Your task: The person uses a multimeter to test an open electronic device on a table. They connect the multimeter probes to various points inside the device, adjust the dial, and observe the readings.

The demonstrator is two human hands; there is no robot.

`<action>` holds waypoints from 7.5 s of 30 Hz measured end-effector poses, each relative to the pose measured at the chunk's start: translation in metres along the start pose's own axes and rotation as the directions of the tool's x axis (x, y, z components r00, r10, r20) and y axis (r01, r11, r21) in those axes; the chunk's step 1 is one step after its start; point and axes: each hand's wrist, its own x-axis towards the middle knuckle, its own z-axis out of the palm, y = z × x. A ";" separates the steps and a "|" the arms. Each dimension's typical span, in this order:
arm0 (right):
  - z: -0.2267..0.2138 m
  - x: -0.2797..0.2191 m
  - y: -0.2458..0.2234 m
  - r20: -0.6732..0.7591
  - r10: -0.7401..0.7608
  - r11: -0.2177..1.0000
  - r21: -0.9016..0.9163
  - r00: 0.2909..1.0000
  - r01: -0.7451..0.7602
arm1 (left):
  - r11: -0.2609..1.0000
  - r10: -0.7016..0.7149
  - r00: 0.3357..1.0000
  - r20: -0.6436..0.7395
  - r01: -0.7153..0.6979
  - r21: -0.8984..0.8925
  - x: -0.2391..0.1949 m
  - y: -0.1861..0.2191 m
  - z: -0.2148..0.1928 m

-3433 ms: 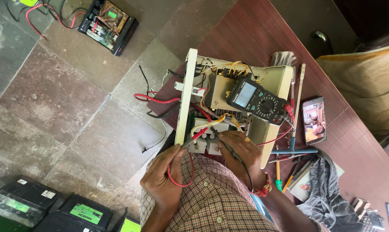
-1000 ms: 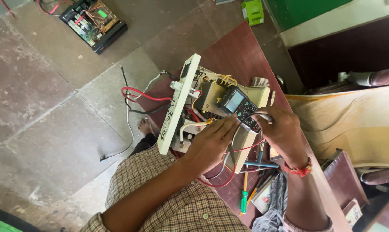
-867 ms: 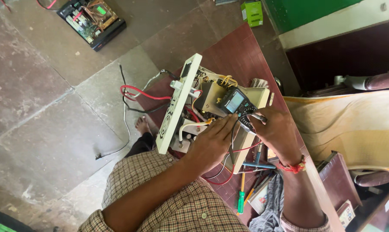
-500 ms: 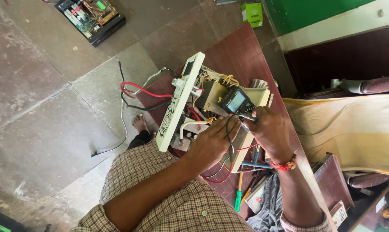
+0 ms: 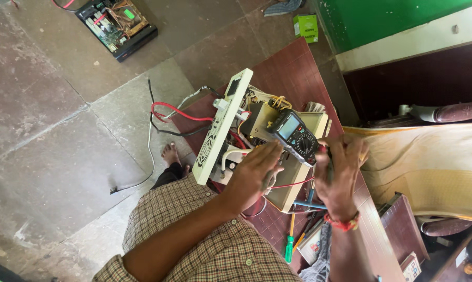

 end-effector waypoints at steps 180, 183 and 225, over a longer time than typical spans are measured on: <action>0.025 -0.036 0.108 0.794 0.531 0.128 0.269 0.295 -0.955 | 0.987 0.116 0.979 0.167 -0.132 0.087 0.021 -0.020 0.000; 0.031 -0.033 0.113 0.833 0.479 0.087 0.269 0.277 -0.959 | 0.988 0.125 0.981 0.146 -0.137 0.071 0.021 -0.022 0.001; 0.035 -0.079 -0.069 0.695 0.477 -0.331 0.709 0.538 -0.623 | 0.857 -0.217 0.976 -0.025 0.178 -0.483 -0.036 0.026 -0.037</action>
